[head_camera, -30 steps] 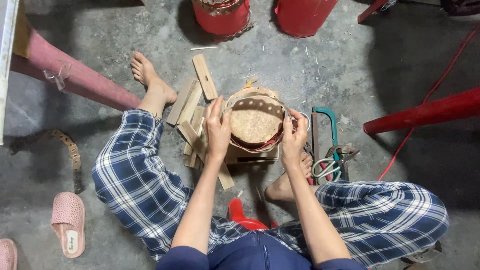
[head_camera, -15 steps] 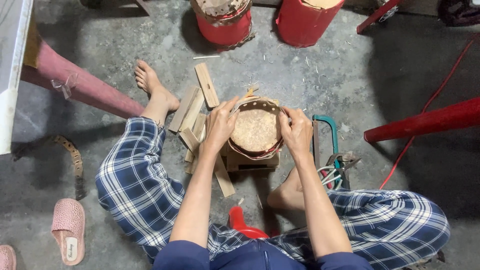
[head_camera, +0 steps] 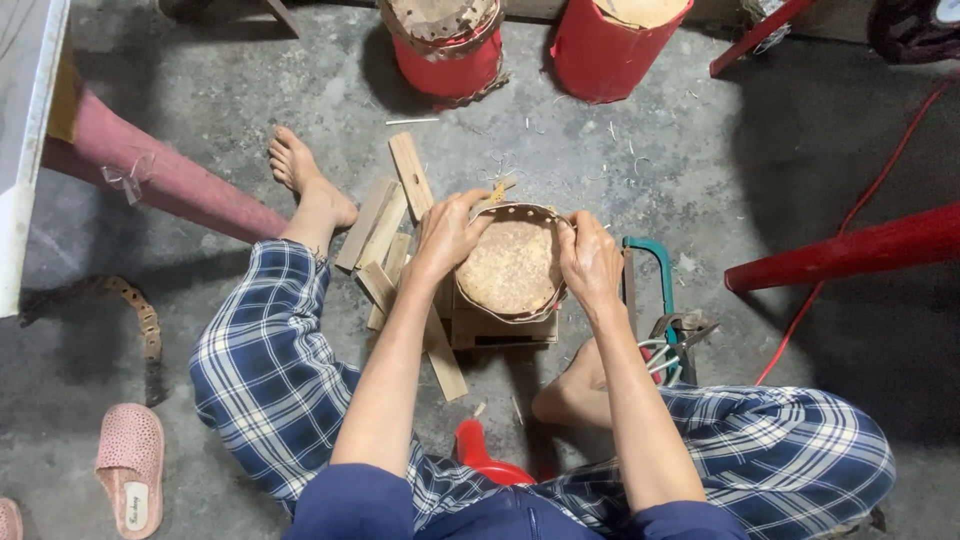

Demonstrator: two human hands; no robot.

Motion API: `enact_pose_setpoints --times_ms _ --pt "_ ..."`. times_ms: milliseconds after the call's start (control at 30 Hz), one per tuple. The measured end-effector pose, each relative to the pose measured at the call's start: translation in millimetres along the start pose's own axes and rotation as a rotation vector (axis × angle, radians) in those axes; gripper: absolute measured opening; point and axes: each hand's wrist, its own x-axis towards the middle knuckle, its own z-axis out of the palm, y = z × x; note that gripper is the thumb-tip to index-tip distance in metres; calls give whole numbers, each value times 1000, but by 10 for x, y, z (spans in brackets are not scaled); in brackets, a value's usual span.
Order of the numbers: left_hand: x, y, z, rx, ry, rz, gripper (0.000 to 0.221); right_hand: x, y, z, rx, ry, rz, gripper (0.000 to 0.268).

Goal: Securing a woven rim onto the top of a small wooden drum using manual manipulation and a small hand tool.

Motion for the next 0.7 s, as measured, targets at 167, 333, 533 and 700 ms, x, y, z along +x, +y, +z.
enact_pose_setpoints --times_ms 167,333,533,700 --pt "219 210 -64 57 -157 -72 26 -34 -105 -68 70 -28 32 36" --pt "332 250 -33 98 -249 -92 29 -39 -139 -69 103 -37 49 39" --pt "401 322 -15 186 -318 -92 30 -66 -163 -89 116 -51 48 39" --pt "427 255 81 260 -238 -57 28 -56 -151 -55 137 -40 48 41"
